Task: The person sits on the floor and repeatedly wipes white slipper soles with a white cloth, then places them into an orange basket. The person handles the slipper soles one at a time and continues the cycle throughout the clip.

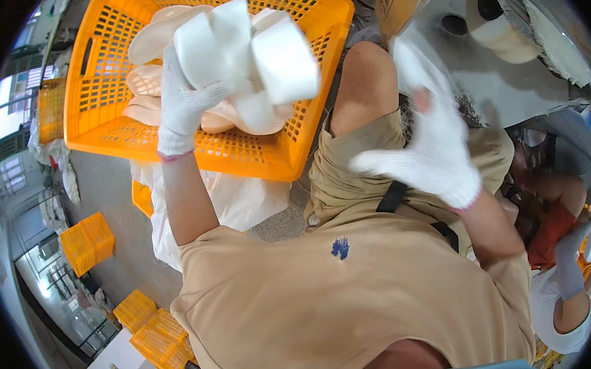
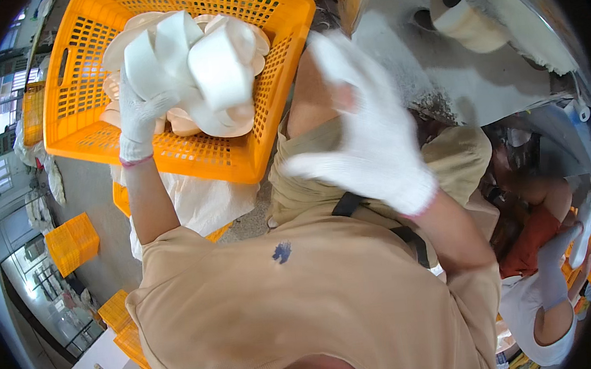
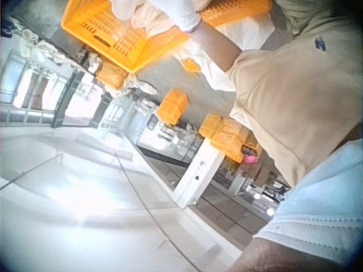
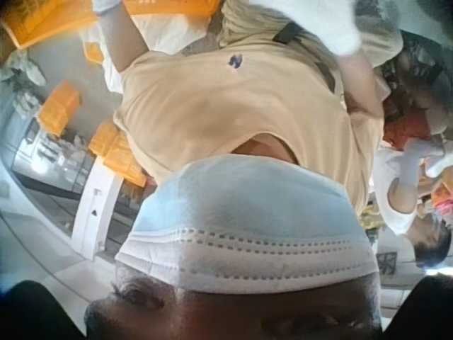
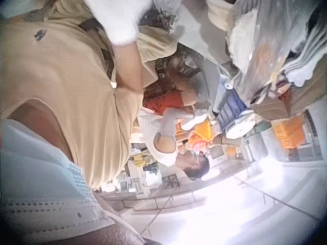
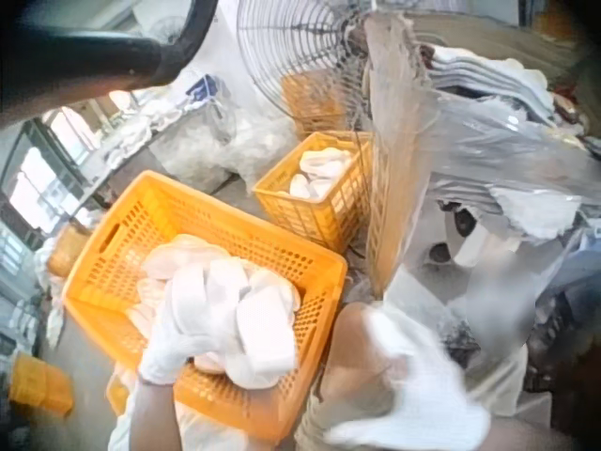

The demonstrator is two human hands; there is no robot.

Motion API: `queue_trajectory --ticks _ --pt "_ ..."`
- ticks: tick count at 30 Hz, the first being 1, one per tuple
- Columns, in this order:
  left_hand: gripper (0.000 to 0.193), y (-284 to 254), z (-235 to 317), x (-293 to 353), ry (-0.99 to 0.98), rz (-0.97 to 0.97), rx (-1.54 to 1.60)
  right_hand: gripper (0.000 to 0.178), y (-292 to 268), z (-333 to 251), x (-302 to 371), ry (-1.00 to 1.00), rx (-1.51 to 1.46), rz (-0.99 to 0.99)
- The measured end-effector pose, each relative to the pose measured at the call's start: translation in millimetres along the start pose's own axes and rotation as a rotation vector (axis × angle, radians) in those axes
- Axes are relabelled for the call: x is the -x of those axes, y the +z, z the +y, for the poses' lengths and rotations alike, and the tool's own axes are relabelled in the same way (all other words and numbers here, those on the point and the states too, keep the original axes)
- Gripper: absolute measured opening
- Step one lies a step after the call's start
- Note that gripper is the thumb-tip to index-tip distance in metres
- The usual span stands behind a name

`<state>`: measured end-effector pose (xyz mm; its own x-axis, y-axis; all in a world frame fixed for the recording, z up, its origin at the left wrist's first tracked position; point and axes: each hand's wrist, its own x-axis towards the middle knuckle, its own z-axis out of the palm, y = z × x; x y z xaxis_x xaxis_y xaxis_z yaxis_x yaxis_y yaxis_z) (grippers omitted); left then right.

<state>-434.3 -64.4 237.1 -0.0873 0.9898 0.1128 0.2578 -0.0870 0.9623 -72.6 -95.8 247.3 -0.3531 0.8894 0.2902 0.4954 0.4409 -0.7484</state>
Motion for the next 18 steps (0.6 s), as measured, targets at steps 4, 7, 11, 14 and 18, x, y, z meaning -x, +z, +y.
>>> queue_trajectory --ticks 4,7,11,14,18 --pt "0.108 14.9 12.7 32.8 0.322 0.012 -0.492 0.076 55.8 -27.6 -54.3 -0.179 0.141 -0.065" --pt "0.11 11.5 -7.8 40.7 0.134 0.06 0.009 0.065 72.2 -18.3 -44.2 0.233 -0.389 -0.235" --pt "0.1 -35.3 -25.6 35.4 0.062 -0.156 0.038 0.064 73.0 -0.3 -20.6 0.373 -0.856 -0.198" --pt "0.098 -79.1 -17.2 24.7 -0.05 -0.061 -0.133 0.055 67.7 11.6 -25.9 0.349 -0.68 -0.108" --pt "0.096 -82.3 10.2 25.0 -0.06 0.375 -0.859 0.055 89.0 18.2 -60.3 0.357 -1.011 -0.044"
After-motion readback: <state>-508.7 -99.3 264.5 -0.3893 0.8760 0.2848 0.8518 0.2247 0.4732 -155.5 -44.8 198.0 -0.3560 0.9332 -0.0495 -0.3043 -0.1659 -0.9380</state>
